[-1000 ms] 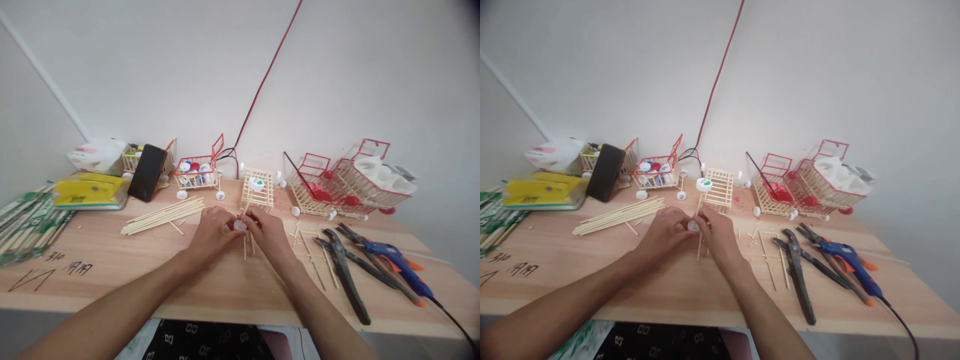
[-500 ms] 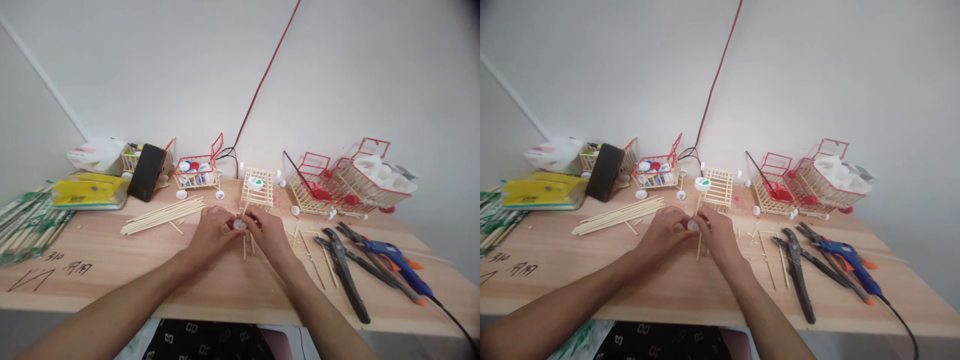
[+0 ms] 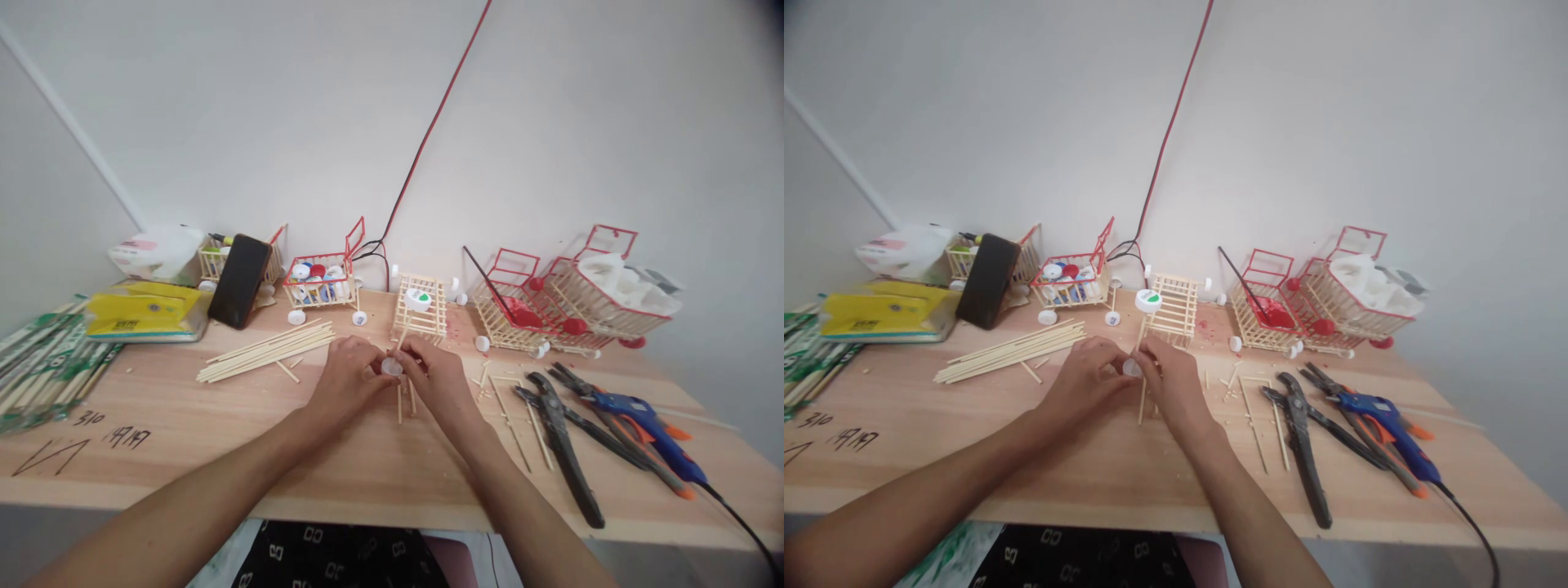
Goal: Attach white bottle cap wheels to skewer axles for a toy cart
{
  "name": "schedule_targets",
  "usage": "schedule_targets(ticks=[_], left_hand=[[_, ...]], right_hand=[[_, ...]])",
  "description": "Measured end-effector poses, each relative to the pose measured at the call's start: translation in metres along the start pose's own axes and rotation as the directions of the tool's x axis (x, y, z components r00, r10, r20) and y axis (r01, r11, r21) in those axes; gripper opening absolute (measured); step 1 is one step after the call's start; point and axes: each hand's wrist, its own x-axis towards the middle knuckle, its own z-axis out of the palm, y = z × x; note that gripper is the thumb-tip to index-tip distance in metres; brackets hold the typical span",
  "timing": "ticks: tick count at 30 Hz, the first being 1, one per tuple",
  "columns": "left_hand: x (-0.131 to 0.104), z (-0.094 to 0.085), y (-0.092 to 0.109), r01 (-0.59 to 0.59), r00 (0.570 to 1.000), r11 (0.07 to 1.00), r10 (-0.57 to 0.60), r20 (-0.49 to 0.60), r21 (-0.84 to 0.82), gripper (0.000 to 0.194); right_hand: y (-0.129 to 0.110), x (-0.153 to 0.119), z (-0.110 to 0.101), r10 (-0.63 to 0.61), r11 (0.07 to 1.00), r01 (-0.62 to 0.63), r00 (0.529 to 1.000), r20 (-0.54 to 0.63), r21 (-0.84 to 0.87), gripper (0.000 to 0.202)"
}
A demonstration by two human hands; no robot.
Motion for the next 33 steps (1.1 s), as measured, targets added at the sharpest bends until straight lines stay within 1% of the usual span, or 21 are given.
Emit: schedule_targets(ticks=[9, 16, 22, 33], left_hand=[[0.0013, -0.0015, 0.0010, 0.003, 1.000, 1.000, -0.003, 0.007, -0.009, 0.019], [0.0007, -0.0005, -0.0003, 0.004, 1.000, 1.000, -0.003, 0.007, -0.013, 0.018], [0.0003, 0.0016, -0.0019, -0.006, 1.000, 1.000, 0.006, -0.003, -0.018, 0.018], [0.0005, 0.0017, -0.0028, -0.008, 1.000, 0.999, 0.009, 0.009, -0.037, 0.017]], right_hand=[[-0.0017, -0.0004, -0.0008, -0.004, 1.000, 0.004, 1.000, 0.000, 0.004, 0.023], [-0.0009, -0.0003, -0.0001, 0.008, 1.000, -0.008, 1.000, 0.001, 0.013, 0.020], [0.0005, -0.0009, 0.0008, 0.011, 1.000, -0.010, 1.000, -0.003, 0.014, 0.021], [0.0004, -0.0006, -0.0001, 0.005, 1.000, -0.005, 1.000, -0.003, 0.006, 0.021]])
